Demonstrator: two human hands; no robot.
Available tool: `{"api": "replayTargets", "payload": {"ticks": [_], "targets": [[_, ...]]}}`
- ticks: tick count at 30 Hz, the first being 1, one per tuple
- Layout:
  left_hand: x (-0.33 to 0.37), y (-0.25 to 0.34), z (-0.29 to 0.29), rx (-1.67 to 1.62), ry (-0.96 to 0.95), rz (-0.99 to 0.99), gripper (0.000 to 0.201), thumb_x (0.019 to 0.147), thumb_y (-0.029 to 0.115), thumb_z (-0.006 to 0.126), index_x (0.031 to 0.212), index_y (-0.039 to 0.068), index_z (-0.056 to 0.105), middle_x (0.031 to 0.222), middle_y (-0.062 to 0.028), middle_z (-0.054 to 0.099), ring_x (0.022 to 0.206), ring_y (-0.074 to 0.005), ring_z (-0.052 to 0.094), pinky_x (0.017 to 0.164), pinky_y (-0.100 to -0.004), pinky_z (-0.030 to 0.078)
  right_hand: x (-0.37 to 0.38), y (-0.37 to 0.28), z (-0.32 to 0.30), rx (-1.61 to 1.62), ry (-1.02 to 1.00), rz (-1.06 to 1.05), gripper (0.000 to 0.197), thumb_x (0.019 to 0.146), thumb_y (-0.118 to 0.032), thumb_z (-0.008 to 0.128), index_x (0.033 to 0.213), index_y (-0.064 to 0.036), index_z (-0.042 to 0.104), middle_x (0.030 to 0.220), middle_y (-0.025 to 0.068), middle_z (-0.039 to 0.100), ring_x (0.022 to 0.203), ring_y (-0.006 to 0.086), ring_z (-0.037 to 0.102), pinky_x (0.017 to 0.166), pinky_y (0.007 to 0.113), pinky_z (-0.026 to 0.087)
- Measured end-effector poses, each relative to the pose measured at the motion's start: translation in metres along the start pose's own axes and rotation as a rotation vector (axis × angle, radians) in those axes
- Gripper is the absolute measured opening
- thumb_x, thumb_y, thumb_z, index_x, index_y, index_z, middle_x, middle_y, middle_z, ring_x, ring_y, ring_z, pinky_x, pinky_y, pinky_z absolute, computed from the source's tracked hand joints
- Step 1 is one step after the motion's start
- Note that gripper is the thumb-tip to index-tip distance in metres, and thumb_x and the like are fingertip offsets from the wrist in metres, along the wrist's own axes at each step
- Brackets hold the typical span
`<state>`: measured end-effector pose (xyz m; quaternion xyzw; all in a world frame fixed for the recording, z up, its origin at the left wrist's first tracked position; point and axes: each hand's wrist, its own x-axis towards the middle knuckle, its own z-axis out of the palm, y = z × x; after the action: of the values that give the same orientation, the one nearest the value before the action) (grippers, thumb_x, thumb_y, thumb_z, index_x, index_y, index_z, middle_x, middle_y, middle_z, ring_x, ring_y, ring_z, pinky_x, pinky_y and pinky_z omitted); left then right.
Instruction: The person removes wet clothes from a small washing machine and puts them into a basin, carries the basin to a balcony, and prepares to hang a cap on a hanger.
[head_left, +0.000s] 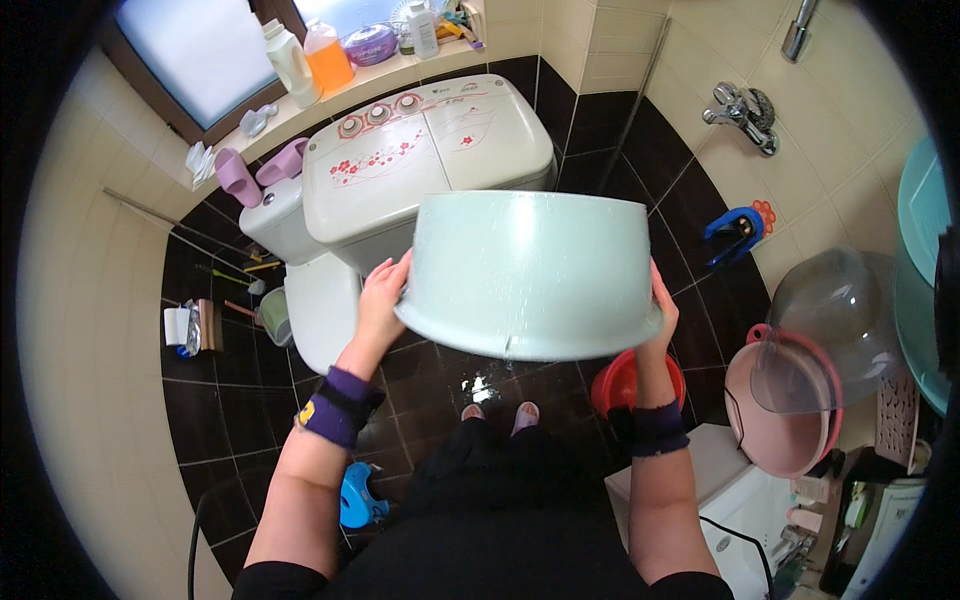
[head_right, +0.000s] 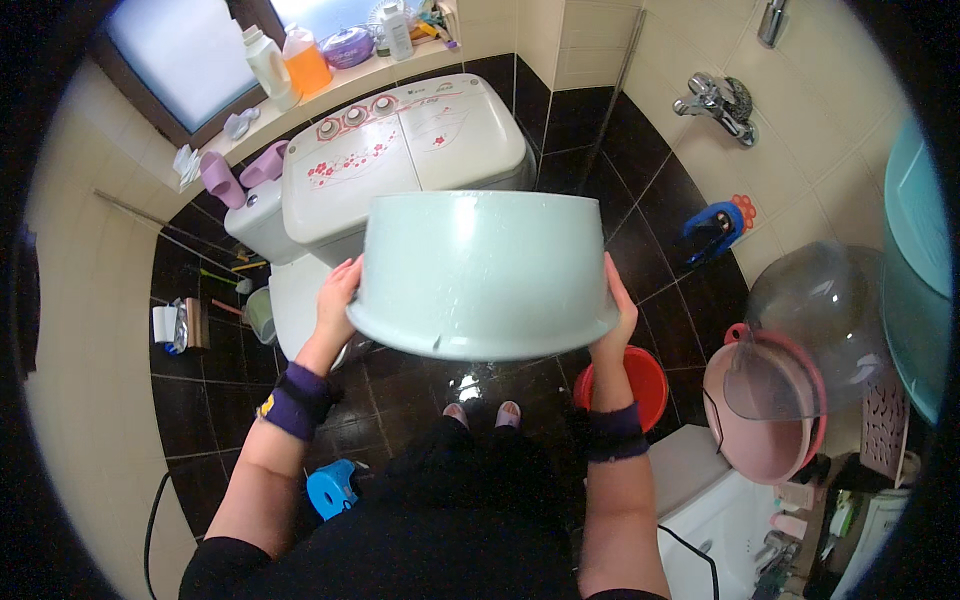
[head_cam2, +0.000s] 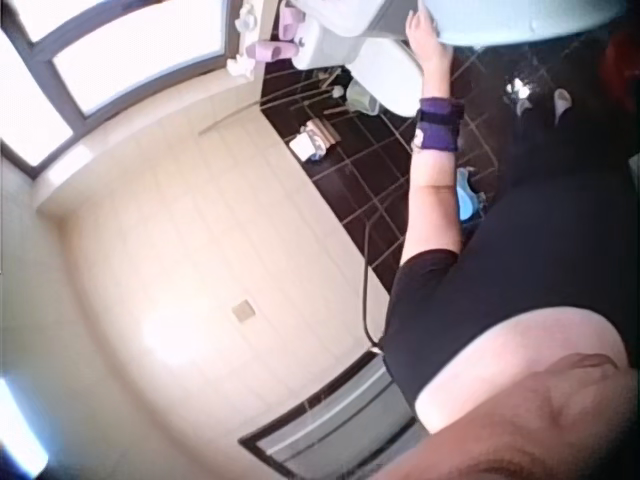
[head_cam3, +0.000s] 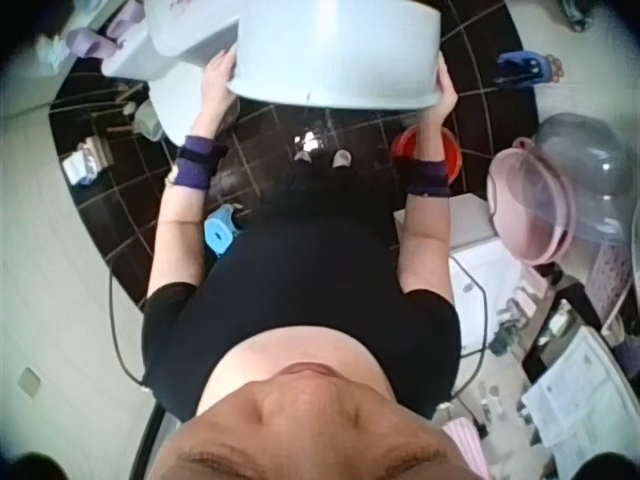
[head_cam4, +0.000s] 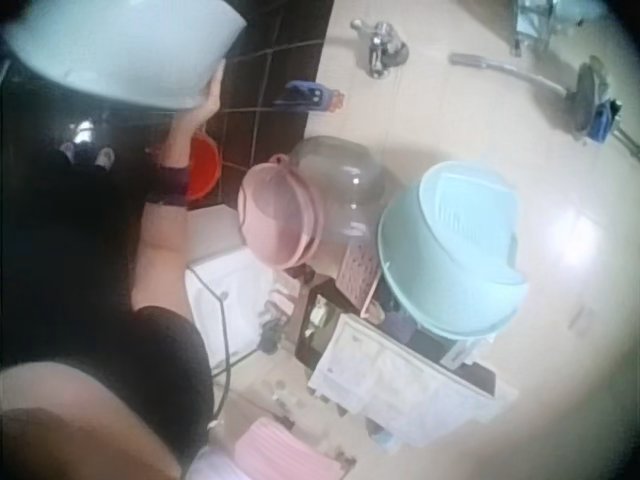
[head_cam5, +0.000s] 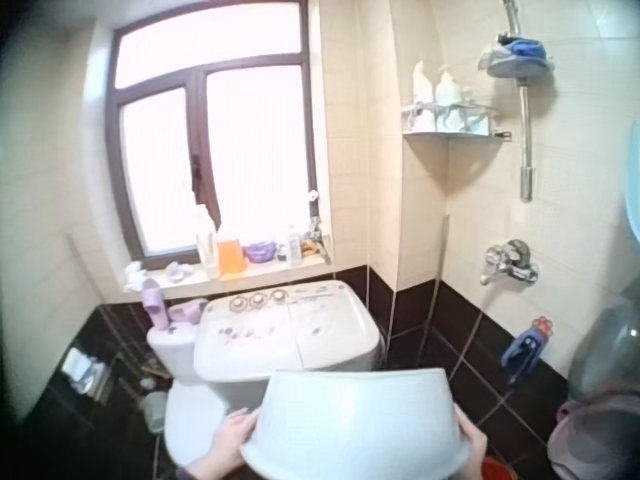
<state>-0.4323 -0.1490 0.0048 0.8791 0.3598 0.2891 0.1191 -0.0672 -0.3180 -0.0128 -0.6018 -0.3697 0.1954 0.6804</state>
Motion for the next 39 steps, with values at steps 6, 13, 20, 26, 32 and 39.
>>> {"api": "replayTargets", "payload": {"ticks": [6,13,20,26,32,39], "targets": [[-0.014,0.026,0.027,0.011,0.078,-0.098,0.064,0.07,0.007,0.067,0.131,0.003,0.05,0.098,-0.0158,0.067,0.098,-0.0349,0.062,0.101,-0.0417,0.043,0.011,0.007,-0.015,0.159,0.031,0.03,0.039,0.093,0.0,0.052,0.132,0.0044,0.052,0.128,0.0139,0.059,0.11,0.0204,0.06,0.095,0.03,0.046],[-0.022,0.04,0.044,0.061,0.085,-0.161,0.067,0.067,0.01,0.069,0.131,0.004,0.051,0.098,-0.0173,0.065,0.102,-0.0358,0.06,0.096,-0.0417,0.045,0.026,0.023,-0.026,0.179,-0.029,0.019,0.037,0.096,-0.003,0.048,0.132,0.0057,0.052,0.126,0.0141,0.059,0.109,0.0189,0.06,0.094,0.029,0.047],[-0.024,0.029,0.038,0.062,0.071,-0.238,0.067,0.068,0.006,0.067,0.133,0.004,0.05,0.101,-0.0165,0.065,0.1,-0.0352,0.06,0.092,-0.0403,0.046,0.043,0.036,0.001,0.118,-0.106,-0.003,0.038,0.095,-0.004,0.052,0.131,0.0062,0.052,0.125,0.015,0.06,0.109,0.0196,0.06,0.093,0.03,0.047],[-0.023,-0.007,0.036,0.076,-0.004,-0.351,0.06,0.071,0.004,0.063,0.13,0.005,0.054,0.099,-0.0164,0.065,0.095,-0.0346,0.062,0.086,-0.0412,0.048,0.063,0.062,0.034,-0.008,-0.151,-0.023,0.036,0.093,-0.002,0.053,0.128,0.0056,0.055,0.121,0.0148,0.063,0.105,0.02,0.062,0.093,0.031,0.048],[-0.022,-0.043,0.01,-0.069,0.176,-0.471,0.055,0.079,0.011,0.064,0.132,0.012,0.054,0.098,-0.0167,0.067,0.093,-0.0334,0.064,0.08,-0.0394,0.051,0.087,0.04,0.107,0.062,-0.19,-0.014,0.035,0.09,-0.001,0.056,0.125,0.0049,0.057,0.118,0.0142,0.064,0.105,0.0194,0.062,0.094,0.032,0.047],[-0.036,-0.142,-0.042,-0.267,0.418,-0.727,0.031,0.086,0.008,0.059,0.116,0.004,0.064,0.091,-0.0175,0.069,0.083,-0.0231,0.068,0.071,-0.0335,0.051,0.126,0.028,0.21,0.324,-0.348,0.112,0.059,0.081,0.01,0.062,0.137,0.0028,0.043,0.137,0.0171,0.048,0.124,0.0255,0.05,0.101,0.033,0.044]]}}
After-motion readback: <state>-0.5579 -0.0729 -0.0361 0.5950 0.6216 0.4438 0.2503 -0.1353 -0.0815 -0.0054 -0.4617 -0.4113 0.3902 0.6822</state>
